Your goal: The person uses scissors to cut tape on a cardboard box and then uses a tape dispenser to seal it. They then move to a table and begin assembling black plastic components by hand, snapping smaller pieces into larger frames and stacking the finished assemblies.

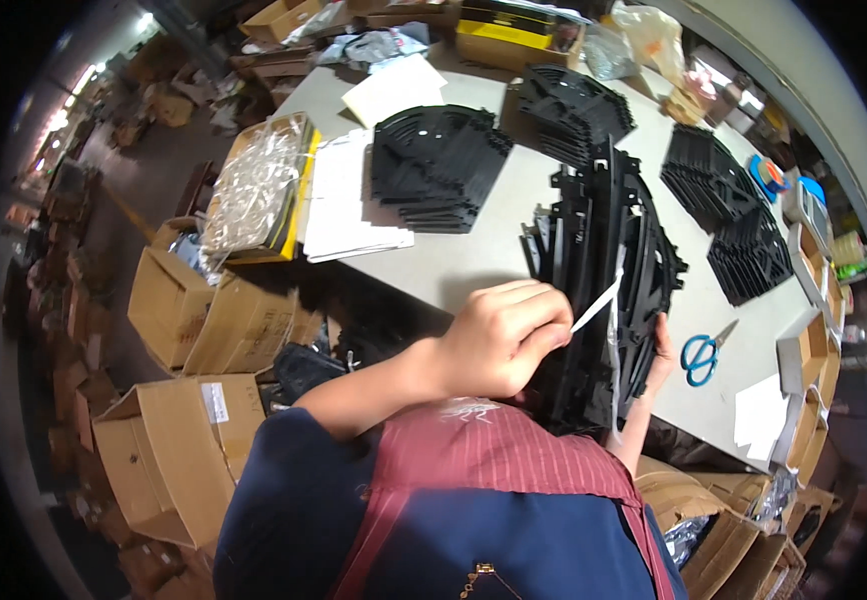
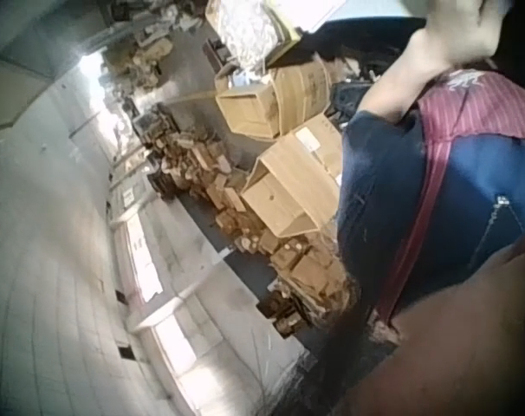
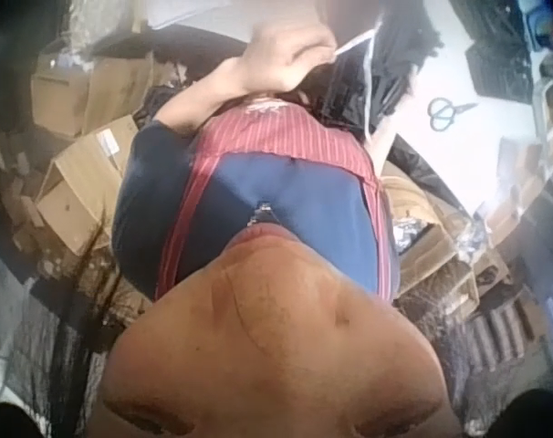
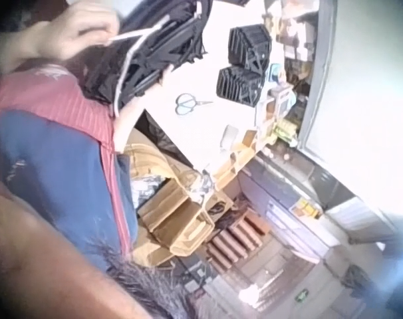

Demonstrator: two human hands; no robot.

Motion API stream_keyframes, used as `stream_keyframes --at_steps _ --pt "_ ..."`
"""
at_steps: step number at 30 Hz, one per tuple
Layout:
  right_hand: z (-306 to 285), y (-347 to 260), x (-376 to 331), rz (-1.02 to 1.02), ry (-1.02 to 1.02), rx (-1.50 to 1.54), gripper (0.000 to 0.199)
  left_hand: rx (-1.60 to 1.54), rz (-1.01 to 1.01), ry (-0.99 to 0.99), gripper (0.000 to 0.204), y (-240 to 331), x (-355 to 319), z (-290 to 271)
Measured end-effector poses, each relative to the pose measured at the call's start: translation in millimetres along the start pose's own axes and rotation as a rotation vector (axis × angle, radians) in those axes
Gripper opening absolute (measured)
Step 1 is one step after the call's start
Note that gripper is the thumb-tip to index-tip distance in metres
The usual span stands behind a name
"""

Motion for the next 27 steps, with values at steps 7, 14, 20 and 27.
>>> stream_keyframes --at_steps 7,14,20,27 --pt "64 15 -29 0.19 -0.14 0.2 0.035 -1.647 -0.94 0.124 0.011 -20 -10 -32" --pt "-18 -50 6 -0.266 0.126 -0.182 0.034 -1.461 -0.449 0.833 0.009 -21 -30 -224" --pt "-54 -93 -5 -0.37 0.07 -0.075 0.037 -0.3 0.119 1.25 0.01 -58 -53 -389" --pt "-40 -70 3 -0.303 0.163 -0.072 0.034 1.374 -0.993 -0.133 0.045 -263 -94 -410"
Point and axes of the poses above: each hand's wrist, its own x-axis towards the middle knuckle, its own z-axis out of the palm, y = z × x, the point moved 1 cm from there along x, towards the middle knuckle, and after that the axes turned 9 degrees about y, right-handed, at the moved point
